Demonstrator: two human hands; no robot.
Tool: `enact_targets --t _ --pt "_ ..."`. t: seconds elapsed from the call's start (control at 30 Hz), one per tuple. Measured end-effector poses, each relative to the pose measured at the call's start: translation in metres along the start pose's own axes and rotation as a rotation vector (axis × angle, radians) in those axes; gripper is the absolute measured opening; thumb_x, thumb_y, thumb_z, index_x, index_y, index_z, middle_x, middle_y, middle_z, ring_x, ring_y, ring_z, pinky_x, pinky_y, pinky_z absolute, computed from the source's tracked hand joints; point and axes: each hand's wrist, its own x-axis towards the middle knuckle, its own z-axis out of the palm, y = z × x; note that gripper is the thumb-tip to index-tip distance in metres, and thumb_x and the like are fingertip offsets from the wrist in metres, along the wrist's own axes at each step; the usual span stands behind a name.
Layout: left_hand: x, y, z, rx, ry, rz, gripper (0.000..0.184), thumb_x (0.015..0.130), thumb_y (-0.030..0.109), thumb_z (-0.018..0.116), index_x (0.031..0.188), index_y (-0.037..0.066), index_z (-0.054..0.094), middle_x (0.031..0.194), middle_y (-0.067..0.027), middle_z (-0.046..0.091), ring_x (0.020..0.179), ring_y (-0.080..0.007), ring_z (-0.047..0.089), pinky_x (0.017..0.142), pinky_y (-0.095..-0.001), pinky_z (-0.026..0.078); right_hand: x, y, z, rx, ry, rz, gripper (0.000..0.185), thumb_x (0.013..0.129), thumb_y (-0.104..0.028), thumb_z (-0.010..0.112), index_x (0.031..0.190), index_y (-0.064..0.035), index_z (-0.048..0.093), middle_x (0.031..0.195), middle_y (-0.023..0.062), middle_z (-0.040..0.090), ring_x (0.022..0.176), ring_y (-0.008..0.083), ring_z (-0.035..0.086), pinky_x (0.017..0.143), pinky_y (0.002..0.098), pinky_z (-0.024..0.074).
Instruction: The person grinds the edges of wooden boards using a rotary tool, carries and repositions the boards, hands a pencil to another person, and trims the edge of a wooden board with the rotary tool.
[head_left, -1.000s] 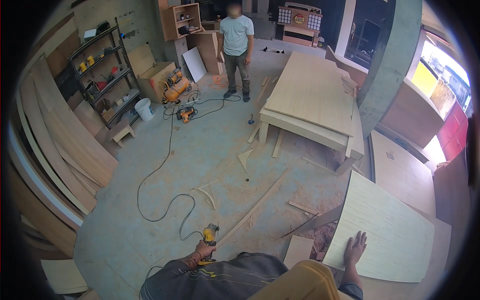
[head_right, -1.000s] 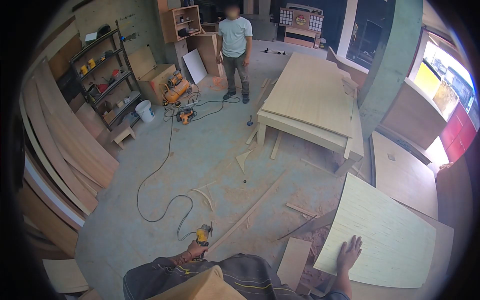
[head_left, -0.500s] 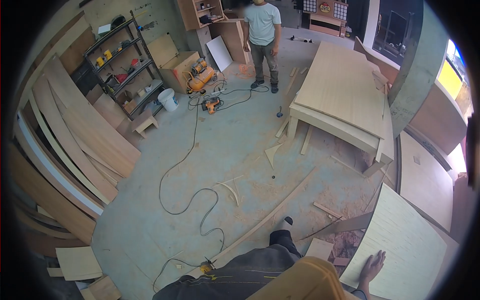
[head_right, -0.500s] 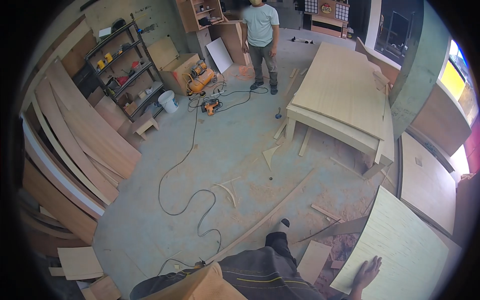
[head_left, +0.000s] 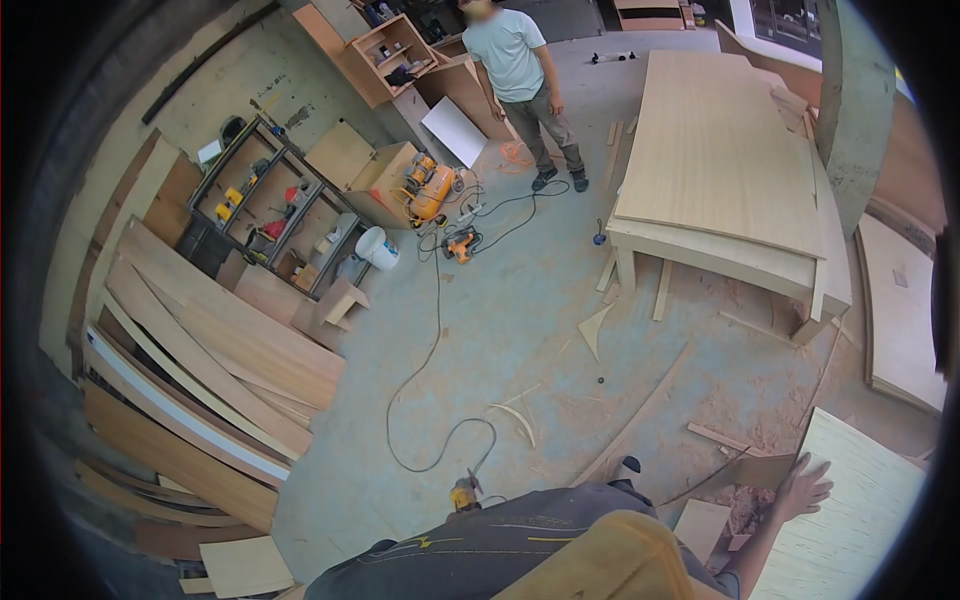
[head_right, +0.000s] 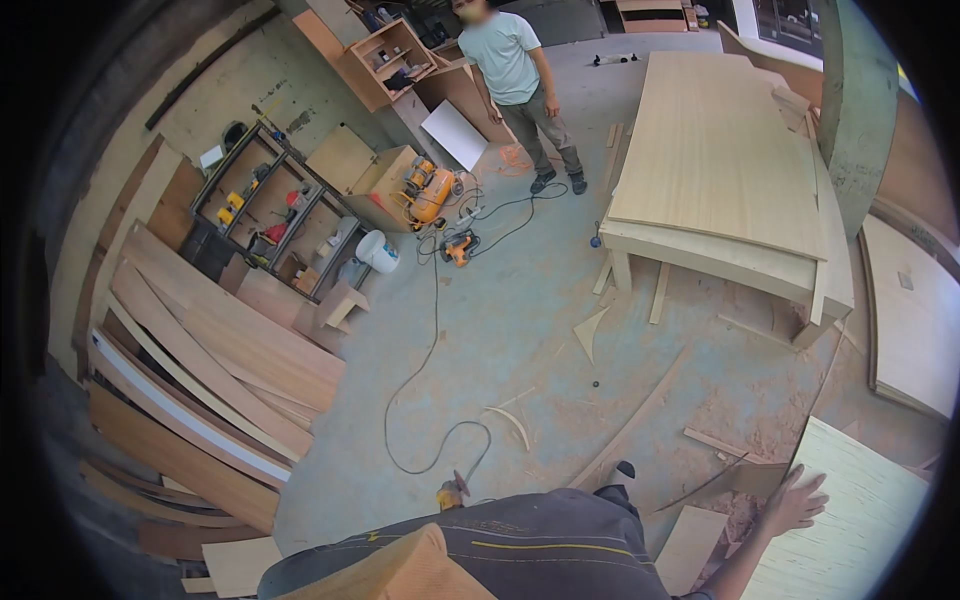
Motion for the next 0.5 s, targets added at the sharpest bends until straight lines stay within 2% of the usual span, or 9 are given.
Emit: enact_targets --t 0.03,0.1,0.13,0.23,0.27,0.33,0.43,0.47,0.5 --pt "0.004 0.009 -0.006 0.013 0.003 0.021 0.065 0.081 0.049 0.085 0.131 0.01 0.069 0.117 -0.0164 0.076 0.113 -0.0266 0.074 0.091 -0.0435 0.06 0.004 -0.012 -0.004 -0.007 -0.027 -0.002 0.084 0.108 -0.077 0.037 0.171 -0.0218 0.039 0.171 0.0295 0.038 0.158 0.0469 0.037 0.124 0.0653 0.0336" --pt "0.01 0.035 -0.026 0.051 0.007 0.03 0.064 0.081 0.049 0.085 0.13 0.011 0.07 0.117 -0.0159 0.077 0.113 -0.0261 0.074 0.091 -0.0435 0.06 0.005 -0.011 -0.007 -0.13 -0.182 0.056 0.082 0.108 -0.079 0.032 0.175 -0.0334 0.027 0.177 0.0263 0.025 0.163 0.0462 0.027 0.128 0.0671 0.025" --pt "0.012 0.043 -0.027 0.069 -0.007 0.014 0.064 0.081 0.049 0.085 0.13 0.011 0.07 0.117 -0.0159 0.077 0.113 -0.0261 0.074 0.091 -0.0435 0.06 0.005 -0.008 -0.006 -0.156 -0.189 0.062 0.082 0.108 -0.079 0.032 0.175 -0.0334 0.027 0.177 0.0263 0.025 0.163 0.0462 0.027 0.128 0.0671 0.025" --pt "0.036 0.081 -0.029 -0.05 0.115 0.047 0.044 0.084 0.049 0.083 0.107 0.012 0.08 0.096 -0.0124 0.079 0.092 -0.0229 0.077 0.08 -0.0406 0.058 0.003 -0.004 -0.004 -0.126 -0.135 0.041 0.083 0.108 -0.08 0.028 0.175 -0.0315 0.027 0.177 0.0277 0.027 0.162 0.048 0.028 0.127 0.0685 0.0269" --pt "0.041 0.097 -0.03 -0.046 0.106 0.036 0.044 0.084 0.049 0.083 0.107 0.012 0.08 0.096 -0.0124 0.079 0.092 -0.0229 0.077 0.08 -0.0406 0.058 0.003 -0.004 -0.005 -0.134 -0.14 0.046 0.082 0.108 -0.079 0.029 0.175 -0.0329 0.027 0.177 0.0269 0.027 0.162 0.0472 0.028 0.127 0.0669 0.0269" --pt "0.046 0.13 -0.032 0.12 0.189 0.084 0.048 0.08 0.05 0.085 0.097 0.005 0.08 0.087 -0.0125 0.079 0.083 -0.0244 0.077 0.075 -0.0404 0.058 0.004 -0.005 -0.005 -0.148 -0.141 0.046 0.08 0.109 -0.079 0.03 0.175 -0.0342 0.027 0.177 0.0261 0.027 0.162 0.0464 0.029 0.128 0.0653 0.027" --pt "0.075 0.154 -0.032 0.03 0.169 0.024 0.052 0.076 0.049 0.087 0.091 0.0 0.078 0.085 -0.0135 0.078 0.082 -0.0249 0.077 0.073 -0.041 0.059 0.006 0.003 0.005 -0.163 -0.123 0.043 0.078 0.109 -0.078 0.03 0.175 -0.0347 0.029 0.176 0.0265 0.029 0.162 0.0465 0.03 0.128 0.0646 0.0272" --pt "0.095 0.153 -0.035 0.155 0.138 -0.034 0.049 0.083 0.052 0.082 0.103 0.008 0.079 0.095 -0.0116 0.08 0.089 -0.0273 0.078 0.078 -0.0415 0.059 0.006 0.004 0.006 -0.126 -0.097 0.036 0.078 0.11 -0.077 0.031 0.174 -0.0325 0.031 0.175 0.0267 0.031 0.161 0.0467 0.032 0.128 0.0646 0.0284" --pt "0.117 0.155 -0.035 0.38 0.028 0.131 0.047 0.086 0.054 0.078 0.108 0.012 0.078 0.099 -0.0107 0.08 0.093 -0.0282 0.078 0.081 -0.0421 0.059 0.005 0.006 0.007 -0.09 -0.069 0.029 0.078 0.11 -0.076 0.032 0.174 -0.0303 0.034 0.174 0.027 0.033 0.16 0.0469 0.033 0.127 0.0646 0.0297"
